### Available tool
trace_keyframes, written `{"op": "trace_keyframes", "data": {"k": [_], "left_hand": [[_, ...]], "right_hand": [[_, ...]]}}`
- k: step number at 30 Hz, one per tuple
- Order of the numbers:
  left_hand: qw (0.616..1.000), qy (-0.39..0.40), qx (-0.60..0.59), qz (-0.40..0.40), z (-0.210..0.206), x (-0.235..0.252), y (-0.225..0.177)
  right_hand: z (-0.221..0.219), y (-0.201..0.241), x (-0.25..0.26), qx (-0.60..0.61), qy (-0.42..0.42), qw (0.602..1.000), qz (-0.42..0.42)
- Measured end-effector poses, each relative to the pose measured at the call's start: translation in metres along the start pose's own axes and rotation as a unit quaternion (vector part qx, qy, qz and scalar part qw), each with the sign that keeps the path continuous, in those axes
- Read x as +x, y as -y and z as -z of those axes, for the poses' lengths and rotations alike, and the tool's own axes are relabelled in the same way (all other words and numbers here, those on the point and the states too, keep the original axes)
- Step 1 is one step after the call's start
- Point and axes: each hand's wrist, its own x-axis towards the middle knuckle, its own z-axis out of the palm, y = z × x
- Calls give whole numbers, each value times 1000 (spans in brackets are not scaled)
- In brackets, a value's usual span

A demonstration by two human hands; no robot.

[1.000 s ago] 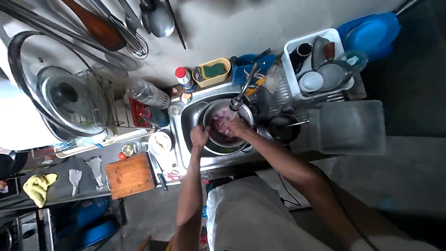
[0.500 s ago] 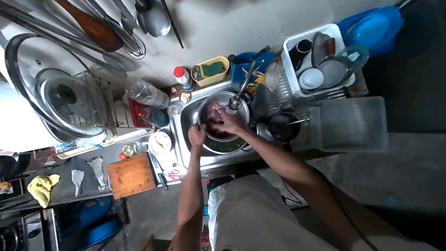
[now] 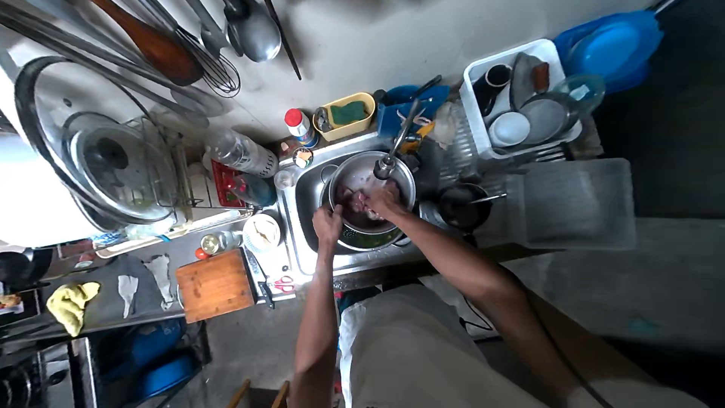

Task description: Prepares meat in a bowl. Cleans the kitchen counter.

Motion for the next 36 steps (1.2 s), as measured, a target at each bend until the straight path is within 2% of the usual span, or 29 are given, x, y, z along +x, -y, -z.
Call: {"op": "trace_keyframes", "data": {"k": [2,4,7,9,13,17,19,22,25,27,31,36], "left_hand": [[1000,-3,-2,1,0,2,-2],[1000,2,5,-2,1,4,-2],[1000,11,22,-13,4,6,-2],[999,14,32,-17,5,7,-1],[999,19,33,-17,2,8,4],[999,24,8,-20,-9,7,4],[1000,21,9,-20,-13,7,3],[1000,16,0,-17,-13,7,4],[1000,14,2,-13,-6,4,8],[1000,11,11,-13,-2,4,10],[1000,6,15,-19,1,2,7],[1000,0,18,-17,4,1,-5]], "right_hand": [[24,6,-1,54,49,992,-104],[37,3,2,120,94,979,-137],[40,-4,6,240,153,954,-92],[41,-3,9,288,150,946,-12],[18,0,21,212,110,963,121],[10,20,3,132,82,979,128],[-6,24,5,53,55,983,165],[-20,19,7,-56,74,966,242],[4,15,1,-98,125,942,296],[21,9,2,-91,132,953,258],[27,-2,10,-91,57,987,116],[36,-3,-1,-59,171,972,148]]}}
